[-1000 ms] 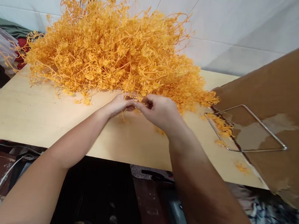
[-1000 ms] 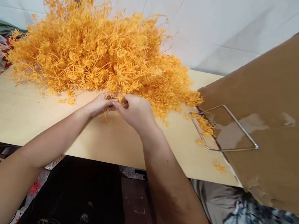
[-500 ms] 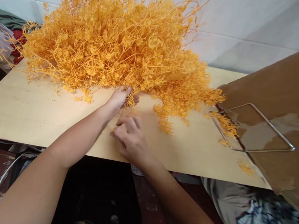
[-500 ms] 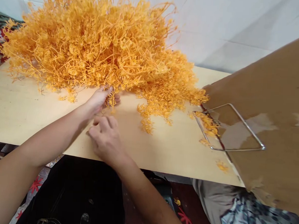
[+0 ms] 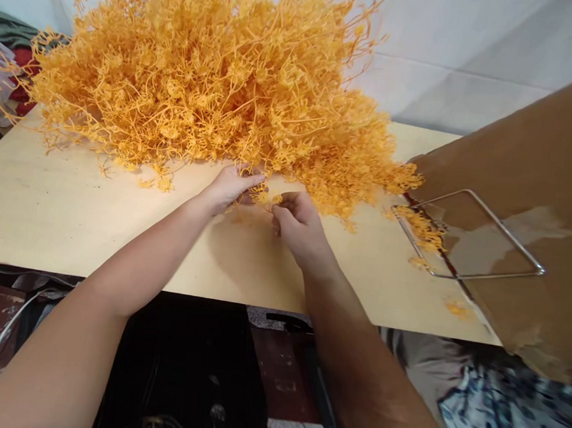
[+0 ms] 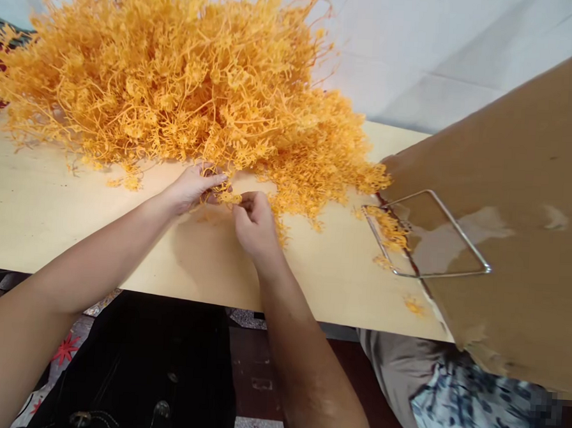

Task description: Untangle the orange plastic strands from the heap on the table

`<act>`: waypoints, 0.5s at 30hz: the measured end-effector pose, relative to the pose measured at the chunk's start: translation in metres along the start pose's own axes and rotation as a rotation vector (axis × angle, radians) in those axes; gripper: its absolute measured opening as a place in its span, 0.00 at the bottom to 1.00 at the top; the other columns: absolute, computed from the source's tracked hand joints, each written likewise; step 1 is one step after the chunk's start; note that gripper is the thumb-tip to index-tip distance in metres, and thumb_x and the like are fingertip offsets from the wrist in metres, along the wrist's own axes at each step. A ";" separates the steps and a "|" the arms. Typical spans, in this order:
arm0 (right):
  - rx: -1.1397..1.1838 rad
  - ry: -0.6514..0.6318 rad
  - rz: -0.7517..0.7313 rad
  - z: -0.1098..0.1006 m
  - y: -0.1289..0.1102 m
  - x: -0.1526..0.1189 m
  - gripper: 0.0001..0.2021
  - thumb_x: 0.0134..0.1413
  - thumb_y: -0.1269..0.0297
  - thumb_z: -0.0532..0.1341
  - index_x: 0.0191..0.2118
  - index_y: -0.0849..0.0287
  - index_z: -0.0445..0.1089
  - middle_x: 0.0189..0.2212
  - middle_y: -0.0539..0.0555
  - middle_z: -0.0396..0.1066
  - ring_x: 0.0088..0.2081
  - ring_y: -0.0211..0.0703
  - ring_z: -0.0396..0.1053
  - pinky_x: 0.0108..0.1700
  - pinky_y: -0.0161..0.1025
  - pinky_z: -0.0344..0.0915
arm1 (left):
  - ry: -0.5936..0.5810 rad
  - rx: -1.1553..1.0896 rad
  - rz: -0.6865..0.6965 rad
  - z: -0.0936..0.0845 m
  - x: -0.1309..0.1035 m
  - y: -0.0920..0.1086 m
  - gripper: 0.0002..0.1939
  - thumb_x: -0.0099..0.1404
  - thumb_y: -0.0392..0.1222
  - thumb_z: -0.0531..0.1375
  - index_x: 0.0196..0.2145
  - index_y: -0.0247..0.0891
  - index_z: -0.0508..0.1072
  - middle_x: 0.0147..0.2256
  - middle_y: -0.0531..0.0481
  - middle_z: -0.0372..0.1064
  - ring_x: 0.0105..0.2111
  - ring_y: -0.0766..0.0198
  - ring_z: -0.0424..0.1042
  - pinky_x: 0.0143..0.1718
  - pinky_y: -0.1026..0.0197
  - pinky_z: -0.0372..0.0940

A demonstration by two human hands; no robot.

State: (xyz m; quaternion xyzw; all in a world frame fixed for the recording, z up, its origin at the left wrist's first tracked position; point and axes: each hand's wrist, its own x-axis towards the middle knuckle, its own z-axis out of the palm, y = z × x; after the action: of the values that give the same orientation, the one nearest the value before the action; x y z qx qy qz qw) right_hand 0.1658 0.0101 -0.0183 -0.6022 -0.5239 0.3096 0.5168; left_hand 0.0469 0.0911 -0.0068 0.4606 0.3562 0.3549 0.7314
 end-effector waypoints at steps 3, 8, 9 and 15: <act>-0.031 -0.035 0.136 0.007 0.004 0.007 0.11 0.50 0.59 0.57 0.26 0.56 0.54 0.18 0.44 0.53 0.18 0.30 0.51 0.20 0.32 0.49 | -0.029 0.025 0.038 -0.002 0.001 -0.002 0.11 0.53 0.32 0.62 0.32 0.33 0.63 0.24 0.57 0.64 0.23 0.75 0.65 0.29 0.67 0.62; -0.264 -0.033 0.065 0.013 0.000 0.017 0.17 0.44 0.51 0.63 0.27 0.57 0.57 0.17 0.44 0.54 0.18 0.31 0.51 0.21 0.34 0.48 | -0.052 -0.002 -0.012 -0.004 -0.001 0.001 0.13 0.52 0.29 0.62 0.34 0.33 0.63 0.24 0.57 0.64 0.21 0.75 0.65 0.27 0.67 0.61; -0.333 -0.022 0.026 0.014 0.000 0.018 0.16 0.43 0.53 0.63 0.28 0.57 0.58 0.18 0.44 0.54 0.19 0.32 0.51 0.22 0.34 0.48 | -0.071 -0.012 -0.021 -0.004 -0.002 0.001 0.11 0.53 0.29 0.62 0.34 0.33 0.64 0.24 0.56 0.65 0.21 0.75 0.65 0.27 0.67 0.61; -0.617 -0.034 -0.166 0.017 -0.004 0.010 0.06 0.54 0.62 0.54 0.31 0.58 0.62 0.20 0.48 0.59 0.22 0.38 0.56 0.27 0.37 0.51 | -0.056 -0.020 -0.064 -0.002 -0.001 0.003 0.05 0.59 0.31 0.57 0.29 0.33 0.62 0.20 0.58 0.62 0.20 0.75 0.64 0.26 0.68 0.62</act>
State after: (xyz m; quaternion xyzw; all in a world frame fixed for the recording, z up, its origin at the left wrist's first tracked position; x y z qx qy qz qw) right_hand 0.1515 0.0244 -0.0174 -0.6807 -0.6488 0.1028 0.3243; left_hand 0.0446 0.0923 -0.0040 0.4515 0.3467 0.3216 0.7567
